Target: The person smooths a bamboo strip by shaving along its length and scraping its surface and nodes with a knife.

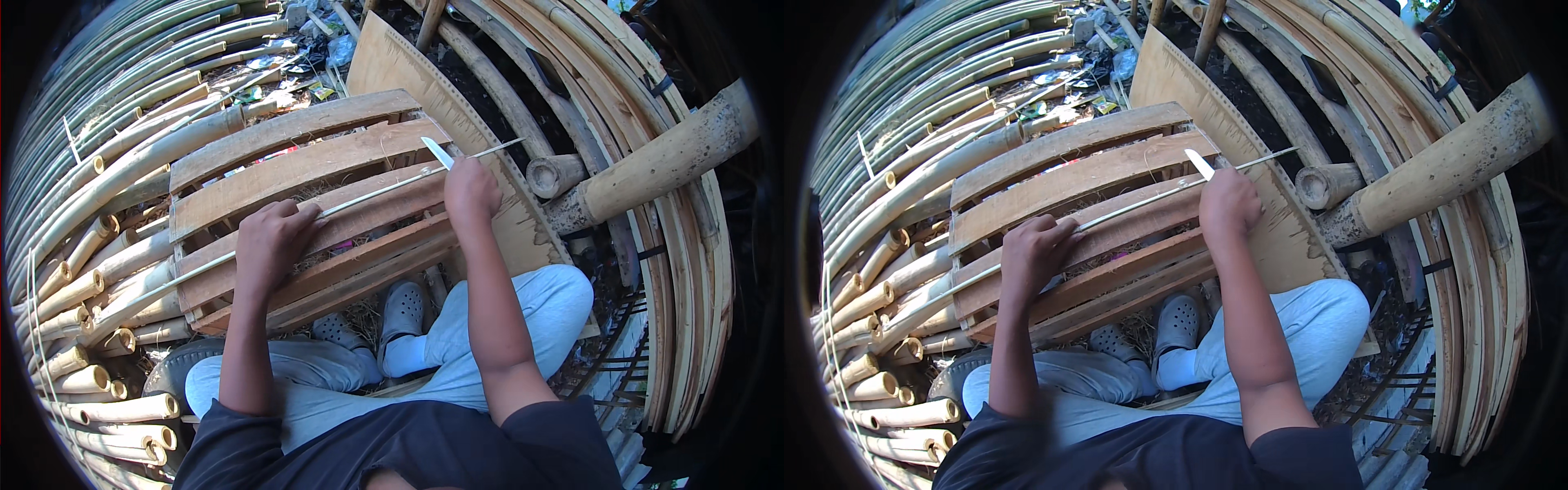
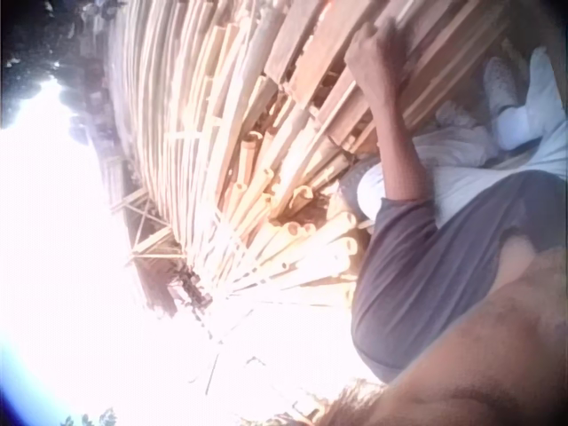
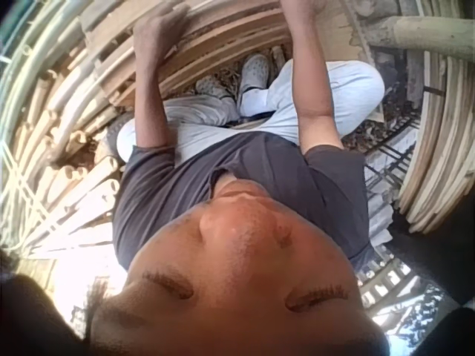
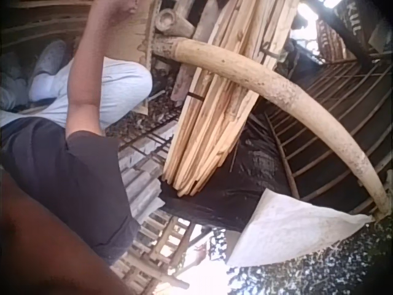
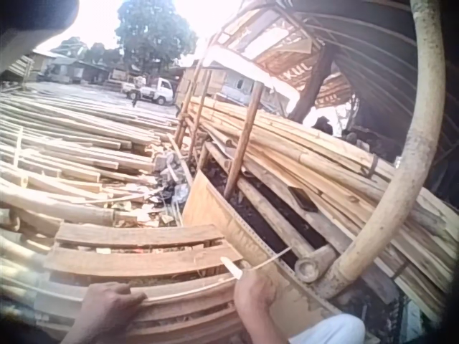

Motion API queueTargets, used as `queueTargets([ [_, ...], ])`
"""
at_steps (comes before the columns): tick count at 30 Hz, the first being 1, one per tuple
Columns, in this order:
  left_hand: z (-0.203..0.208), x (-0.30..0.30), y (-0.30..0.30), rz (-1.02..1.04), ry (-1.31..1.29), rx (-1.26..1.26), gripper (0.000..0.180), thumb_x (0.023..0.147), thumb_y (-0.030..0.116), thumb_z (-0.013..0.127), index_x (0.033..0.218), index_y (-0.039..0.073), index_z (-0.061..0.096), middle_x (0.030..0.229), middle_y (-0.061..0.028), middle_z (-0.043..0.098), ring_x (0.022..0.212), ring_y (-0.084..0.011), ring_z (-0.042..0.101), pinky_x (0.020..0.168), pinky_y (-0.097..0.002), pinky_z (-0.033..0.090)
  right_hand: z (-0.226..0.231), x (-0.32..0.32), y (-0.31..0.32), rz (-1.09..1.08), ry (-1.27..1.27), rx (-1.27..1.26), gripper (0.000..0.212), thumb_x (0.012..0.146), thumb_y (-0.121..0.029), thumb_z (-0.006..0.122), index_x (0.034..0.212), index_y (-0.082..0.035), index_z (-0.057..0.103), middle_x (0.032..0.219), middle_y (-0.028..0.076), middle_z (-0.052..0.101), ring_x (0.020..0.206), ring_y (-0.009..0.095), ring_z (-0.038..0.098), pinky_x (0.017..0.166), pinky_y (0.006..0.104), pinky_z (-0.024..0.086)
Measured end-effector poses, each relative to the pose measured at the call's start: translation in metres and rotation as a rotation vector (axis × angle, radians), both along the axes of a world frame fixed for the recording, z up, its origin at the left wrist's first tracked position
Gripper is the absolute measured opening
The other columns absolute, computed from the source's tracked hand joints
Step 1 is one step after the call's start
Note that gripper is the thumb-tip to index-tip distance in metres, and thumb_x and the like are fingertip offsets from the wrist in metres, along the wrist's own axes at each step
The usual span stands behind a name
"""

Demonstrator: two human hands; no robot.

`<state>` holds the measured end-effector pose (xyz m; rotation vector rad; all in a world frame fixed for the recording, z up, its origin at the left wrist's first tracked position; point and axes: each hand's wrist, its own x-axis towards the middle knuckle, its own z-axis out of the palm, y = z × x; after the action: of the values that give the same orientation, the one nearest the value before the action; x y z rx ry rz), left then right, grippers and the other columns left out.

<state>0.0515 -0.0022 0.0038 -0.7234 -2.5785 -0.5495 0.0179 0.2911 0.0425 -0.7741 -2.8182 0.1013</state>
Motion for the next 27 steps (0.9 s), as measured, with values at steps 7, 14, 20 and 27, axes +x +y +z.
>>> queueTargets([
  [7,0.003,0.002,0.001,-0.005,0.010,-0.017,0.014,0.090,0.029,0.073,0.097,0.017,0.071,0.074,-0.0055,0.059,0.074,-0.0253,0.066,0.063,-0.0418,0.051,0.004,0.014,-0.026,-0.029,0.015,-0.022,0.042,0.106,-0.027,0.048,0.091,-0.001,0.078,0.086,0.022,0.076,0.085,0.037,0.077,0.076,0.0480,0.063],
  [14,0.000,0.002,-0.003,0.011,0.022,0.004,0.015,0.091,0.032,0.072,0.095,0.017,0.070,0.074,-0.0055,0.059,0.074,-0.0262,0.065,0.062,-0.0415,0.051,0.021,0.018,-0.017,0.083,-0.033,-0.378,0.049,0.107,-0.031,0.041,0.107,0.006,0.073,0.106,0.034,0.070,0.108,0.049,0.066,0.097,0.0536,0.051],
  [20,0.003,0.000,-0.001,0.007,-0.002,-0.020,0.016,0.092,0.033,0.072,0.095,0.018,0.070,0.074,-0.0055,0.059,0.074,-0.0260,0.065,0.062,-0.0413,0.051,-0.013,0.029,-0.015,0.198,0.054,-0.401,0.041,0.106,-0.026,0.050,0.102,0.008,0.072,0.096,0.033,0.070,0.098,0.049,0.068,0.090,0.0545,0.053],
  [27,0.003,-0.001,0.001,-0.001,0.018,-0.008,0.016,0.093,0.034,0.071,0.095,0.018,0.071,0.074,-0.0055,0.059,0.075,-0.0256,0.066,0.062,-0.0414,0.051,-0.016,0.029,-0.042,0.301,0.107,-0.392,0.044,0.105,-0.026,0.052,0.092,0.011,0.071,0.083,0.034,0.069,0.082,0.049,0.070,0.077,0.0540,0.057],
])
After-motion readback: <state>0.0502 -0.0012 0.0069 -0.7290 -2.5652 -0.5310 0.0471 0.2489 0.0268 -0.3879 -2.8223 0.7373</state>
